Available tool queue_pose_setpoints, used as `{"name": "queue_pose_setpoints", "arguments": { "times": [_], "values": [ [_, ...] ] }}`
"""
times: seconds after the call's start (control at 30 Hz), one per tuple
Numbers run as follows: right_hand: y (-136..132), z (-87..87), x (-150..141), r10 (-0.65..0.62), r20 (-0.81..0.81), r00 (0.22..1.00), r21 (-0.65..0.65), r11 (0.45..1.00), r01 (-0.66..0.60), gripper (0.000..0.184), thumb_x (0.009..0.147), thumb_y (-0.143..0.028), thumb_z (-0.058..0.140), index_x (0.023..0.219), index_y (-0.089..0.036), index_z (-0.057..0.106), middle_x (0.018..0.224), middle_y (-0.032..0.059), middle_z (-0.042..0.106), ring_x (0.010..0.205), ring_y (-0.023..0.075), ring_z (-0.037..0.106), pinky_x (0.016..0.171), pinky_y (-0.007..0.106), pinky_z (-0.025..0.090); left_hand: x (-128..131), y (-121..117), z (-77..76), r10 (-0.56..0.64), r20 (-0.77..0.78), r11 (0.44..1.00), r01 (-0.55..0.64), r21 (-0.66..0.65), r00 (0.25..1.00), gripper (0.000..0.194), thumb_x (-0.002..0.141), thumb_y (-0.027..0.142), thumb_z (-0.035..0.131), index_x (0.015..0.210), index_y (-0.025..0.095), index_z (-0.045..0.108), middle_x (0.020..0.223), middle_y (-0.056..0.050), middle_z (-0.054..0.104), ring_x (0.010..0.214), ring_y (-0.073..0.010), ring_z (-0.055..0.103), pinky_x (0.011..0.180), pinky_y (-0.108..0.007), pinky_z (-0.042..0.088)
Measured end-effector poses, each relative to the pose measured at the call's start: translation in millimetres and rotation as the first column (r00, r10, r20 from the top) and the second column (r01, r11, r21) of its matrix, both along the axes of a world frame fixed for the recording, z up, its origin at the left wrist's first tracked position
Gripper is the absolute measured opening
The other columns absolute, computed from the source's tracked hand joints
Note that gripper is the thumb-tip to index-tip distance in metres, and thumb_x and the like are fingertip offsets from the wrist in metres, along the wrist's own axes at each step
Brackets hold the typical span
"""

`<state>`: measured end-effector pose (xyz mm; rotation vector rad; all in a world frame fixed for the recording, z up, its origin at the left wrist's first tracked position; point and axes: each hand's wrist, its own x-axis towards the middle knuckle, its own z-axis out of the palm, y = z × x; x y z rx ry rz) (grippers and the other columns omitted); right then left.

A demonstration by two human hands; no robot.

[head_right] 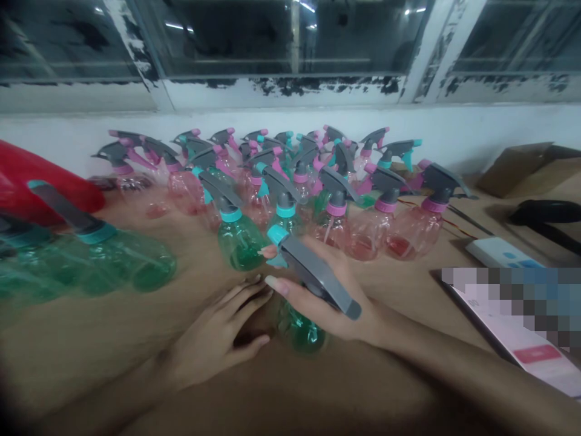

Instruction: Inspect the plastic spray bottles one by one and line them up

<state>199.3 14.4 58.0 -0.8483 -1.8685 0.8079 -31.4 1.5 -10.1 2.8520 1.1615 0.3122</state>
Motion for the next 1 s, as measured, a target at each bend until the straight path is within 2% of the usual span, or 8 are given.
{"name": "queue_pose_setpoints", "arguments": {
  "times": [0.2,0.4,0.57,0.7,1.0],
  "values": [
    [-1.2,-0.2,-0.8,0.052,-0.084,0.995,-0.093,0.994,-0.059,0.025,0.083,-0.024,0.065,0.107,-0.026,0.061,0.100,0.0006,0.068,0.090,0.0177,0.067,0.081,0.033,0.054,0.5,-0.3,0.0,-0.003,0.013,1.000,0.003,0.003,1.000,0.058,0.091,0.046,0.053,0.137,0.013,0.041,0.142,-0.013,0.043,0.132,-0.0286,0.036,0.106,-0.045,0.034],
    [-2.0,1.1,-2.9,0.063,-0.134,0.989,-0.098,0.992,-0.076,0.026,0.082,-0.022,0.066,0.107,-0.028,0.061,0.108,0.0001,0.068,0.096,0.0179,0.067,0.085,0.033,0.056,0.4,-0.1,-1.0,-0.004,0.027,1.000,0.004,-0.001,1.000,0.059,0.090,0.045,0.055,0.136,0.011,0.042,0.142,-0.014,0.043,0.133,-0.0287,0.035,0.107,-0.045,0.033],
    [-2.0,3.2,-4.1,0.035,-0.104,0.994,-0.093,0.995,-0.044,0.026,0.081,-0.022,0.065,0.107,-0.026,0.061,0.104,0.0020,0.069,0.094,0.0199,0.068,0.082,0.034,0.057,0.1,0.0,-1.6,0.001,0.022,1.000,-0.001,-0.010,1.000,0.059,0.090,0.045,0.056,0.136,0.012,0.042,0.142,-0.014,0.043,0.133,-0.0286,0.035,0.107,-0.045,0.034],
    [-2.5,2.6,-5.4,0.041,-0.133,0.990,-0.125,0.991,-0.057,0.025,0.081,-0.026,0.065,0.106,-0.026,0.061,0.109,0.0031,0.067,0.095,0.0211,0.068,0.083,0.036,0.058,0.5,-0.1,-0.1,0.010,0.027,1.000,-0.010,-0.019,1.000,0.059,0.089,0.043,0.058,0.135,0.011,0.044,0.142,-0.014,0.043,0.133,-0.0290,0.035,0.107,-0.044,0.033],
    [-2.4,2.3,-6.5,0.032,-0.116,0.993,-0.080,0.996,-0.041,0.024,0.083,-0.028,0.063,0.106,-0.024,0.059,0.107,0.0046,0.067,0.089,0.0190,0.068,0.081,0.034,0.057,0.8,0.5,0.7,0.008,0.016,1.000,-0.008,-0.012,1.000,0.058,0.091,0.045,0.055,0.136,0.012,0.042,0.143,-0.013,0.043,0.133,-0.0281,0.035,0.107,-0.045,0.033]
  ]
}}
